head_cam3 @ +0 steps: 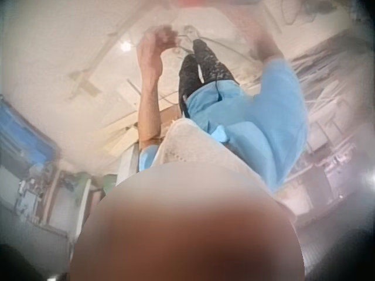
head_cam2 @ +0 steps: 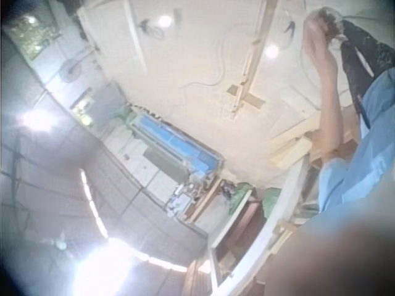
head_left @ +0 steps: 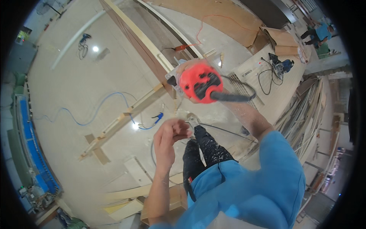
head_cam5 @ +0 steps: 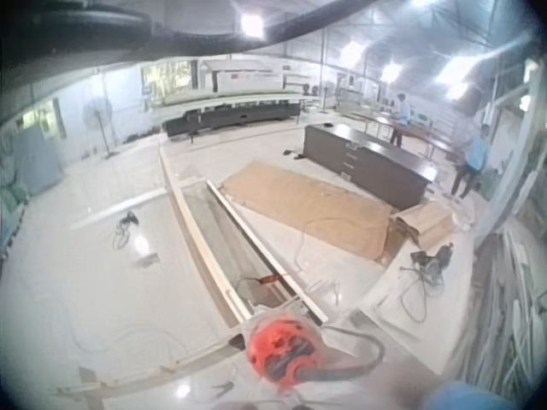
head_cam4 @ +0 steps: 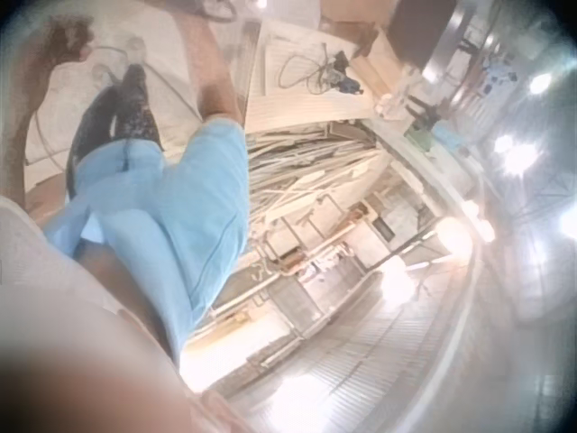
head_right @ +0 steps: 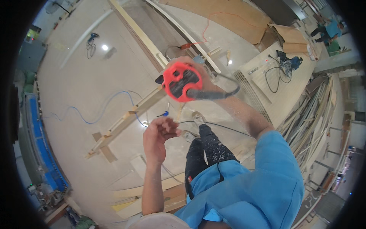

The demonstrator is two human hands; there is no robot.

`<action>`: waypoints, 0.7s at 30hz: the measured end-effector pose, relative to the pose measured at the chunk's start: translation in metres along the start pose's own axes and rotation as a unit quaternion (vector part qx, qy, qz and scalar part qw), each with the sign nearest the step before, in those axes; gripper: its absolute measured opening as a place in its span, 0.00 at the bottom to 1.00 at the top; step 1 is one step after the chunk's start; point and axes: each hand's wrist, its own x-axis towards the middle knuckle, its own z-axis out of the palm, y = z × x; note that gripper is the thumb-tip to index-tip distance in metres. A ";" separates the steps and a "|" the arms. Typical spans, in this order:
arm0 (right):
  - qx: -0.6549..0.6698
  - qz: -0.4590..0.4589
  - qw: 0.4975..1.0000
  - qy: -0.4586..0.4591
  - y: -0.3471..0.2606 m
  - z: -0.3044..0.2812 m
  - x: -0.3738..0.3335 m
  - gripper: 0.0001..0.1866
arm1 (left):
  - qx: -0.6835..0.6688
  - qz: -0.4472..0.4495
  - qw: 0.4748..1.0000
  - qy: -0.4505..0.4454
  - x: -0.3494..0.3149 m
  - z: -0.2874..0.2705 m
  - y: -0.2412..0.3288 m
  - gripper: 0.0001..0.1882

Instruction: The person uses a red electric router to cut a mortise in a wooden door frame, then blows away sawdust with a blue air blower. They place a metal door lock mechanism into the mortise and adjust its position by hand.

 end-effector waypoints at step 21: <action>-0.396 -0.124 0.887 0.201 -0.142 -0.085 -0.173 0.34 | 0.439 0.071 0.874 -0.197 0.038 0.228 0.064 0.18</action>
